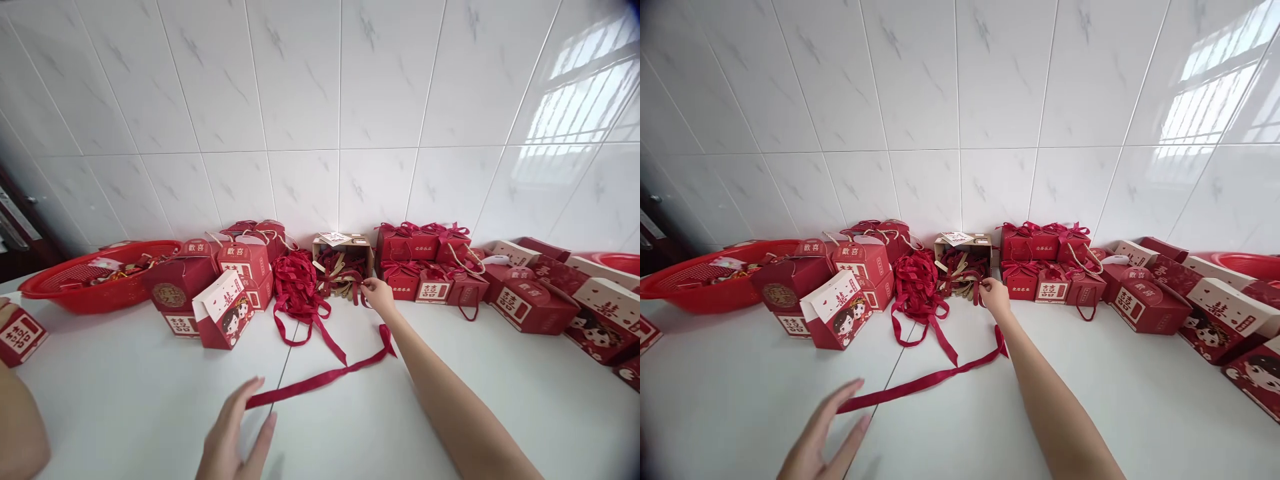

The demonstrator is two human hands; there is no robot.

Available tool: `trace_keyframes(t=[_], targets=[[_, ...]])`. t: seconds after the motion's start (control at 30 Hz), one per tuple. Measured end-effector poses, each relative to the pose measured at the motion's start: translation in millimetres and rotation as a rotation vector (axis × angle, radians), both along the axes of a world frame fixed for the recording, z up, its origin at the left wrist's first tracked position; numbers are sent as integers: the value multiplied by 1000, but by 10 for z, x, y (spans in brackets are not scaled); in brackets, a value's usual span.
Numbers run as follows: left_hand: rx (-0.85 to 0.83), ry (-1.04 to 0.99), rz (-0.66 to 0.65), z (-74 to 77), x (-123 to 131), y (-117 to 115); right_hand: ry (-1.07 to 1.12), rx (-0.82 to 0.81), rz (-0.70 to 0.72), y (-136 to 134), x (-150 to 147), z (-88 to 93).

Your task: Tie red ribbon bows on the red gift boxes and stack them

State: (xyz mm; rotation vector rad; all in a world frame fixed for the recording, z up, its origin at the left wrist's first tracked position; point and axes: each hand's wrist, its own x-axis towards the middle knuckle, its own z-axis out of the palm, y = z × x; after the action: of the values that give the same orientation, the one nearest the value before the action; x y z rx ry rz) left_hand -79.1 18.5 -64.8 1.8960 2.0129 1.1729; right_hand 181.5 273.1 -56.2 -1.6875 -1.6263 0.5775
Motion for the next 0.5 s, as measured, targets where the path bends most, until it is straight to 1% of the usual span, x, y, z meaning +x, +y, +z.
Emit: trace_keyframes(t=[0.07, 0.1, 0.13, 0.17, 0.2, 0.23, 0.27, 0.3, 0.33, 0.4, 0.5], targets=[[162, 49, -69, 502, 90, 187, 4, 55, 40, -87, 65, 156], [208, 94, -123, 775, 158, 286, 6, 81, 58, -137, 93, 243], [236, 149, -174, 1043, 235, 377, 9, 104, 74, -191, 120, 330], [222, 213, -210, 1287, 316, 451, 12, 123, 88, -248, 145, 416], [199, 268, -221, 1496, 395, 502, 16, 139, 100, -307, 171, 497], [178, 300, -233, 1658, 466, 529, 20, 152, 109, -366, 196, 572], [182, 298, -236, 1768, 527, 534, 23, 161, 115, -424, 222, 638], [205, 275, -235, 1828, 576, 526, 27, 168, 120, -477, 248, 697], [233, 240, -239, 1842, 615, 513, 30, 173, 124, -527, 273, 748], [252, 175, -274, 1775, 666, 513, 34, 186, 135, -616, 314, 839], [111, 158, -364, 1619, 715, 652, 31, 209, 180, -749, 332, 969]])
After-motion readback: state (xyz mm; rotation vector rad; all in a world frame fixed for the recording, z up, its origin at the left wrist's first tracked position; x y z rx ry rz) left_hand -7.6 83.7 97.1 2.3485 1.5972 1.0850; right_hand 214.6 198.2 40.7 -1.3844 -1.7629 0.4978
